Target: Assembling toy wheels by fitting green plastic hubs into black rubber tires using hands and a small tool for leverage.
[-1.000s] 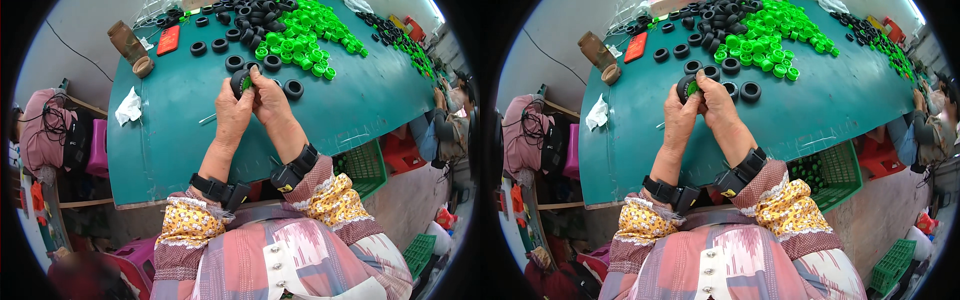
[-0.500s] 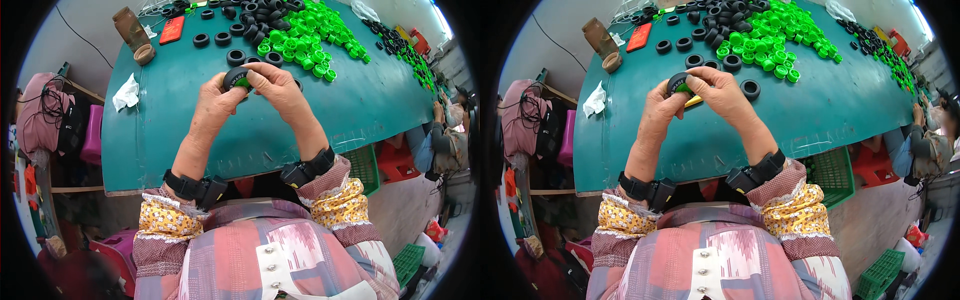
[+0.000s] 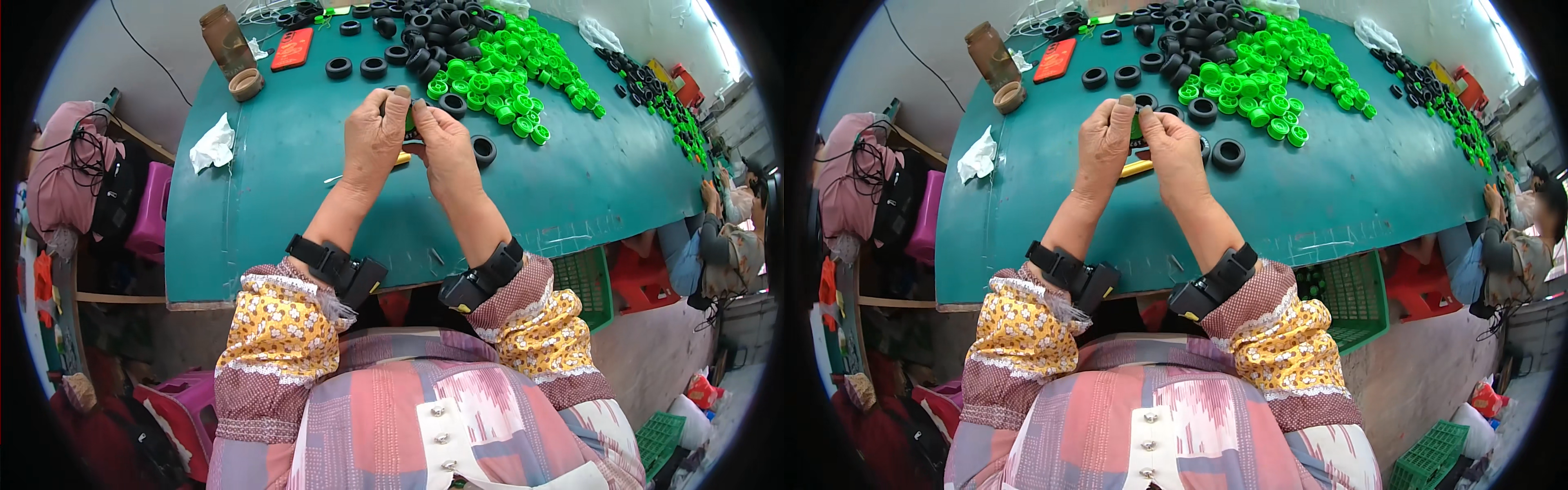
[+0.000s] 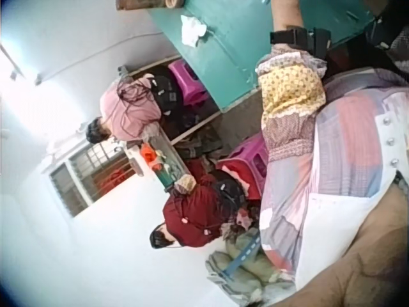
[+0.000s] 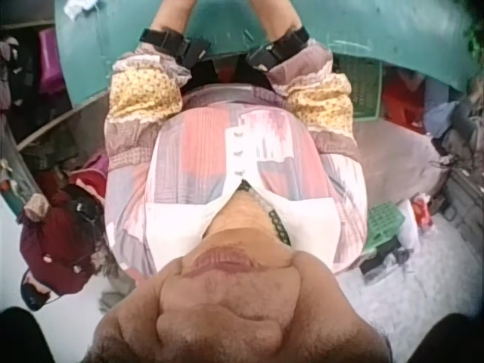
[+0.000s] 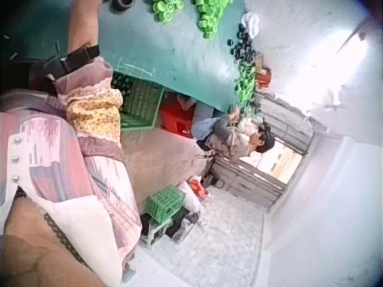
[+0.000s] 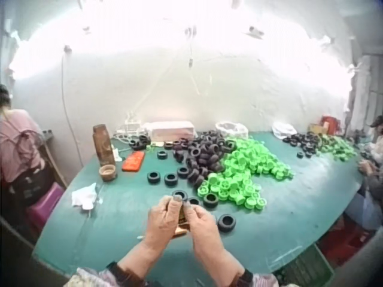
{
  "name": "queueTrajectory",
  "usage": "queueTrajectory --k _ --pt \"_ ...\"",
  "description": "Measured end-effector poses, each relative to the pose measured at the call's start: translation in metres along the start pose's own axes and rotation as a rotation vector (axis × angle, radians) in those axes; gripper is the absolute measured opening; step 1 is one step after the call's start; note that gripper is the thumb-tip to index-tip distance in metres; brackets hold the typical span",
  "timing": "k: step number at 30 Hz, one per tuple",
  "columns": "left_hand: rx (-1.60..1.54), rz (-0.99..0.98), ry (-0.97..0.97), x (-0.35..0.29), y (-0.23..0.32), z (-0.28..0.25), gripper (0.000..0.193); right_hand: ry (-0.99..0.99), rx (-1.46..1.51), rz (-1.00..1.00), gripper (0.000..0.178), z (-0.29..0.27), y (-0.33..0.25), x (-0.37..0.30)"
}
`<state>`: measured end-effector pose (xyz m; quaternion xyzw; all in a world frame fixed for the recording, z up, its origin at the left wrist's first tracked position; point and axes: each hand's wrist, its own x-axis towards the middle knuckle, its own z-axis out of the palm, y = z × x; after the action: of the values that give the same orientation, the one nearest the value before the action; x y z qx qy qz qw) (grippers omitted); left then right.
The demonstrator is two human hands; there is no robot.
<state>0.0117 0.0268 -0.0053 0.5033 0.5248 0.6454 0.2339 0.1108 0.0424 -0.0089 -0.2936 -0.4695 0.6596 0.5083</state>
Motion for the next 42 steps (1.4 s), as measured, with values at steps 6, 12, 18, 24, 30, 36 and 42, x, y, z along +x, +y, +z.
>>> queueTrajectory --k 6,12,18,24,30,36,42 --pt "-0.095 0.046 -0.076 0.003 -0.008 0.002 0.033 -0.017 0.106 0.071 0.030 -0.006 0.004 0.009" --pt "0.074 0.109 -0.100 0.000 -0.004 0.002 0.034 -0.043 0.311 0.141 0.030 -0.010 0.005 0.003" --pt "-0.139 0.086 0.040 -0.004 -0.004 0.005 0.036 -0.016 0.357 0.062 0.026 0.001 0.000 -0.003" --pt "-0.134 -0.131 0.240 -0.001 -0.020 0.001 0.041 0.093 0.045 -0.088 0.022 0.022 0.015 -0.010" --pt "0.230 0.160 0.116 -0.003 -0.020 -0.009 0.042 -0.033 -0.427 -0.185 0.023 0.001 0.011 0.004" --pt "0.237 0.156 0.073 -0.007 -0.014 -0.008 0.042 -0.012 -0.067 0.086 0.027 -0.003 0.006 -0.003" --pt "0.039 0.016 0.092 -0.004 -0.018 -0.004 0.041 0.049 0.135 0.010 0.023 0.009 0.012 -0.007"
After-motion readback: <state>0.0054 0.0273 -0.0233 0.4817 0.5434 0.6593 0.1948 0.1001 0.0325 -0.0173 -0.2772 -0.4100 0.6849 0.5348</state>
